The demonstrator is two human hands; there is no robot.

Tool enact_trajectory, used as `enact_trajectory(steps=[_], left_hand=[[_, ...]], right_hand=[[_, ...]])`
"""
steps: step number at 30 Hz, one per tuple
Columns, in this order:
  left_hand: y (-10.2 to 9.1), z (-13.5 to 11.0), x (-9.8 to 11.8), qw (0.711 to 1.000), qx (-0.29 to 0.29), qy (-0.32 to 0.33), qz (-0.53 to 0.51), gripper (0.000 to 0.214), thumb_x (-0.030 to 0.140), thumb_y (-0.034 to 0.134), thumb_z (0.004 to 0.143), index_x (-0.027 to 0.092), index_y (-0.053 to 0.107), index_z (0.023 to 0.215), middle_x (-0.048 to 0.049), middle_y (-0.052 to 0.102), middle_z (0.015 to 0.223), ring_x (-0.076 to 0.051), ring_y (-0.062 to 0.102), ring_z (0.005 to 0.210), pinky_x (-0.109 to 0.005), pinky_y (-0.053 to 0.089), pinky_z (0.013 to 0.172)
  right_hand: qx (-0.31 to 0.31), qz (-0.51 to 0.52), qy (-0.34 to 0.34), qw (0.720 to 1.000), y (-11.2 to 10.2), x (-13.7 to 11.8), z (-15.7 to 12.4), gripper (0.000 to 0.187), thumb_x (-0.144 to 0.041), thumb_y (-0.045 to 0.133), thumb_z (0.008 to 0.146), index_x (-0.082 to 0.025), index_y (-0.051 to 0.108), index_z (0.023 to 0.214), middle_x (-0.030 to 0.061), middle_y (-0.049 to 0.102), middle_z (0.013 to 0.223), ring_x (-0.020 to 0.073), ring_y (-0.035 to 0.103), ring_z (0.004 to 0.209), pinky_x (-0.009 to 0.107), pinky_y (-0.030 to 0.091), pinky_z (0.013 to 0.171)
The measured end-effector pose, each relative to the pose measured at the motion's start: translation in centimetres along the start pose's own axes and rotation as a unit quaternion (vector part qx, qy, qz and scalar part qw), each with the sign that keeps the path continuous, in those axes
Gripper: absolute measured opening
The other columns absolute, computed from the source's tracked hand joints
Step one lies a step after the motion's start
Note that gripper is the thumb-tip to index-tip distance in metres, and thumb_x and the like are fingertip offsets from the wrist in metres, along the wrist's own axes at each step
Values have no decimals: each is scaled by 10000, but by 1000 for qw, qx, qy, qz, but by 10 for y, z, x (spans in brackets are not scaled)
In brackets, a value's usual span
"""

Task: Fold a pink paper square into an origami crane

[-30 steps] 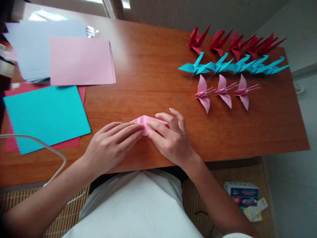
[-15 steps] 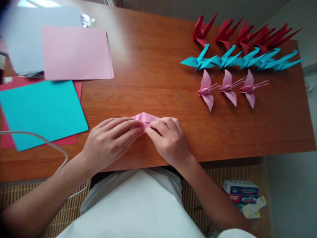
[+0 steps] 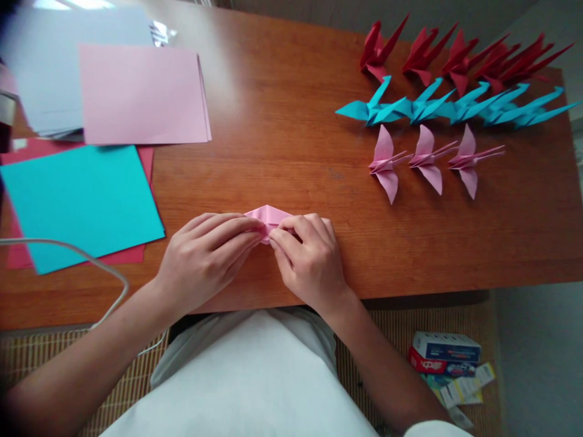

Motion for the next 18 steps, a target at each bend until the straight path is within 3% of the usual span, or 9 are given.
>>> enact_trajectory(steps=[6, 10, 18], left_hand=[[1, 0, 6, 999, 32, -8, 33, 130, 162, 598, 975, 191, 721, 1002, -57, 772, 1093, -244, 672, 1002, -383, 526, 848], [3, 0, 9, 998, 3, -49, 29, 157, 168, 551, 984, 179, 707, 991, -79, 731, 984, -223, 614, 843, -366, 521, 752], [7, 2, 13, 990, -9, -142, -22, 163, 195, 522, 989, 199, 675, 937, -73, 694, 956, -217, 594, 837, -358, 502, 742]], right_hand=[[6, -6, -25, 1000, 2, 3, 0, 105, -190, 645, 959, -253, 722, 990, 36, 732, 967, 206, 575, 881, 383, 430, 795], [6, -4, -17, 1000, 1, 2, 2, 82, -199, 652, 959, -242, 722, 948, 37, 728, 952, 208, 566, 873, 385, 432, 786], [-1, 17, 42, 999, 2, 2, 5, 85, -260, 645, 972, -239, 701, 912, 48, 697, 916, 223, 574, 885, 394, 457, 788]])
Point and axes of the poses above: each hand's wrist, its own z-axis towards the middle knuckle, its own y-axis out of the palm, x = y × z, the point moved 1 cm from there along z, towards the middle knuckle
